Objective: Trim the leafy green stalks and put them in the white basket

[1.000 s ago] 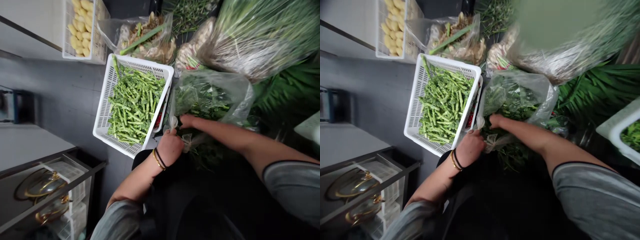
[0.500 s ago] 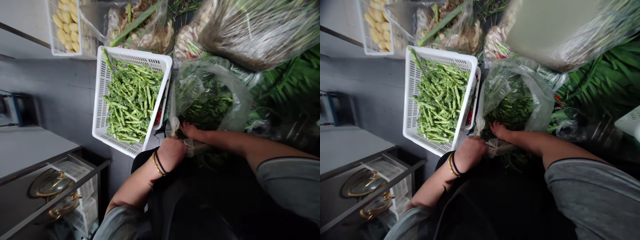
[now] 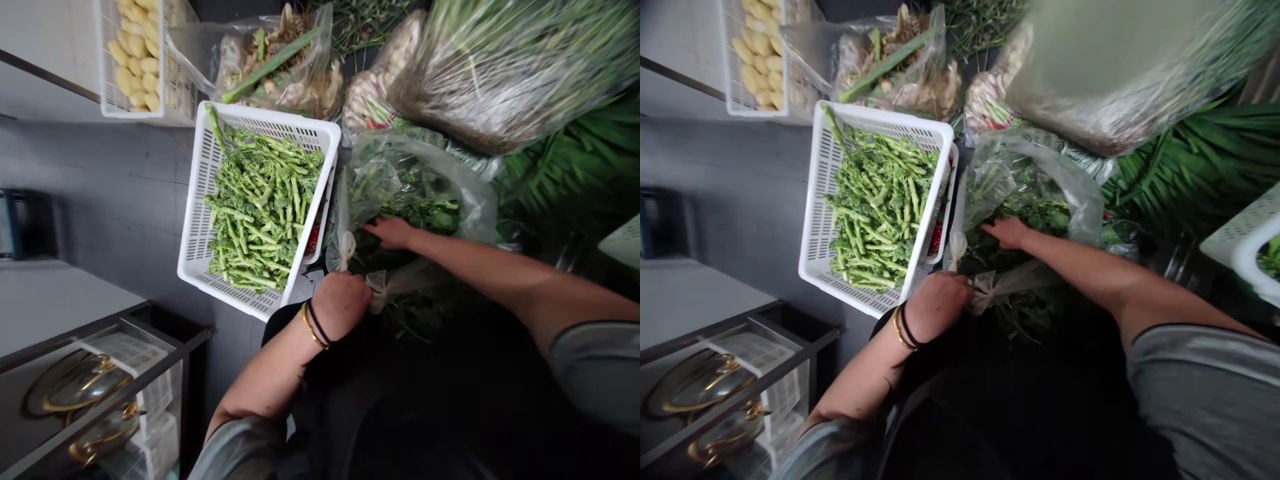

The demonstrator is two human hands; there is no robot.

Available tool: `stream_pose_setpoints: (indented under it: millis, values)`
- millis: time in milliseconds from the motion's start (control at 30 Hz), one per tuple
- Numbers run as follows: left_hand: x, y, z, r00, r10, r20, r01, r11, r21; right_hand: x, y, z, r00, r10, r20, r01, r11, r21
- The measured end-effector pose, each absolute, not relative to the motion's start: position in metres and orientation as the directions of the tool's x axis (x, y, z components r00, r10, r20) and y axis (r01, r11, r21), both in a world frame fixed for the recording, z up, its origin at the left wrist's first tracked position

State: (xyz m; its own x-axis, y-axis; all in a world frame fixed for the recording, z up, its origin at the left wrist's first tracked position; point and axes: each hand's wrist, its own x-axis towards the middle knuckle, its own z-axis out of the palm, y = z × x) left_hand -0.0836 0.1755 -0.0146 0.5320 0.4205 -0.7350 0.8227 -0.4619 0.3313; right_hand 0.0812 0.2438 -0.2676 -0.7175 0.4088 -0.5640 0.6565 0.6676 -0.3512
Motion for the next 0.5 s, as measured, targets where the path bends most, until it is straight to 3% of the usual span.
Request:
stream_pose_setpoints:
  millis: [133,333,500]
  values:
    - [-0.086,0.175,-0.014,0.551,0.457,-0.699,0.817,-0.468,0.337,0.106,0.298,-0.262,-0.691,0.411,-0.595,0.671,0.670,-0.316]
    - [-0.084,0.179,-0.016,0.544,0.463,-0.700,0.821,-0.466,0.330,0.107,0.288,-0.273,-0.649,0.389,-0.654,0.705,0.631,-0.324]
    - [-0.091,0.176,-0.015,0.564,0.472,-0.677,0.811,-0.469,0.349,0.124,0.305,-0.241,-0.556,0.606,-0.569,0.802,0.570,-0.178]
